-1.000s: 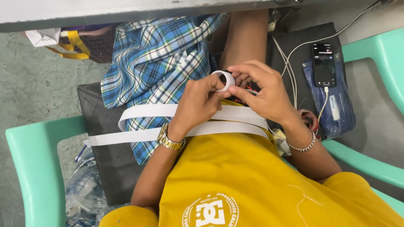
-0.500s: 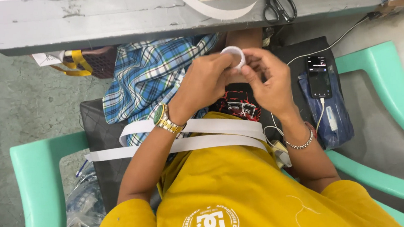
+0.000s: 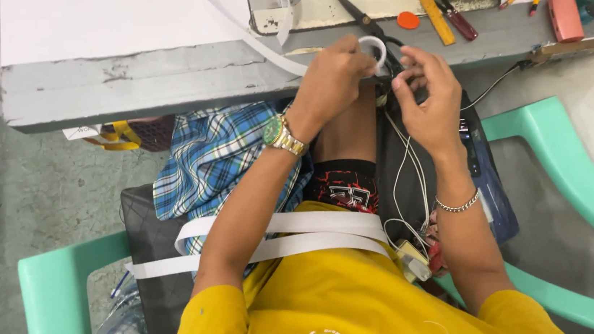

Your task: Measuring lengths of white fabric tape with a ruler and cutting them into strips using scissors at a sewing workstation.

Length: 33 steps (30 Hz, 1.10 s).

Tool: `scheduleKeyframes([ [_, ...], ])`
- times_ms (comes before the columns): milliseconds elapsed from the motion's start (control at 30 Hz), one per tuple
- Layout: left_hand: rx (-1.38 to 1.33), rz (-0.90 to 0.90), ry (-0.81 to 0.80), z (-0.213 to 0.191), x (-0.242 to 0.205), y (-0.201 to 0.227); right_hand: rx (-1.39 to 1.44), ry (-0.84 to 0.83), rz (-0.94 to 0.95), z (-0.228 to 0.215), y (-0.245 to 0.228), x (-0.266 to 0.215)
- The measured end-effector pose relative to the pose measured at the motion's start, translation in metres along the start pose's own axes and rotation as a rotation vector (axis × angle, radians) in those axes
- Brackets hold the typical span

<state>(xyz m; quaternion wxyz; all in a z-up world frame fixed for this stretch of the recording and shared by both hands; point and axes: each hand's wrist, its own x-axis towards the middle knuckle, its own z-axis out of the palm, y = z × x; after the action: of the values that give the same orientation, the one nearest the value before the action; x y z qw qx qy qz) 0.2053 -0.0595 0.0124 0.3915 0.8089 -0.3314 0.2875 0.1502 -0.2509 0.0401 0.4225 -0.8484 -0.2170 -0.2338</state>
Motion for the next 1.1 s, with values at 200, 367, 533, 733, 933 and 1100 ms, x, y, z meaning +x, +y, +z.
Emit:
scheduleKeyframes([
  [200,-0.022,-0.057,-0.133,0.004,-0.008,0.019,-0.02,-0.068,-0.181,-0.006,0.001,0.005],
  [367,0.023,-0.043,-0.239,-0.018,-0.005,0.038,-0.015,-0.119,-0.179,-0.009,0.008,-0.006],
  [533,-0.029,-0.022,-0.256,-0.009,-0.014,0.032,-0.023,-0.127,-0.152,-0.006,0.007,-0.015],
  [733,-0.145,-0.02,-0.234,-0.028,-0.011,0.039,0.014,-0.144,-0.143,-0.01,-0.009,-0.011],
  [933,-0.173,-0.057,-0.233,-0.046,-0.023,0.033,0.073,-0.171,-0.152,0.005,-0.012,-0.006],
  [1100,-0.076,-0.149,-0.079,-0.054,-0.024,0.014,0.068,-0.076,-0.079,0.01,-0.003,0.015],
])
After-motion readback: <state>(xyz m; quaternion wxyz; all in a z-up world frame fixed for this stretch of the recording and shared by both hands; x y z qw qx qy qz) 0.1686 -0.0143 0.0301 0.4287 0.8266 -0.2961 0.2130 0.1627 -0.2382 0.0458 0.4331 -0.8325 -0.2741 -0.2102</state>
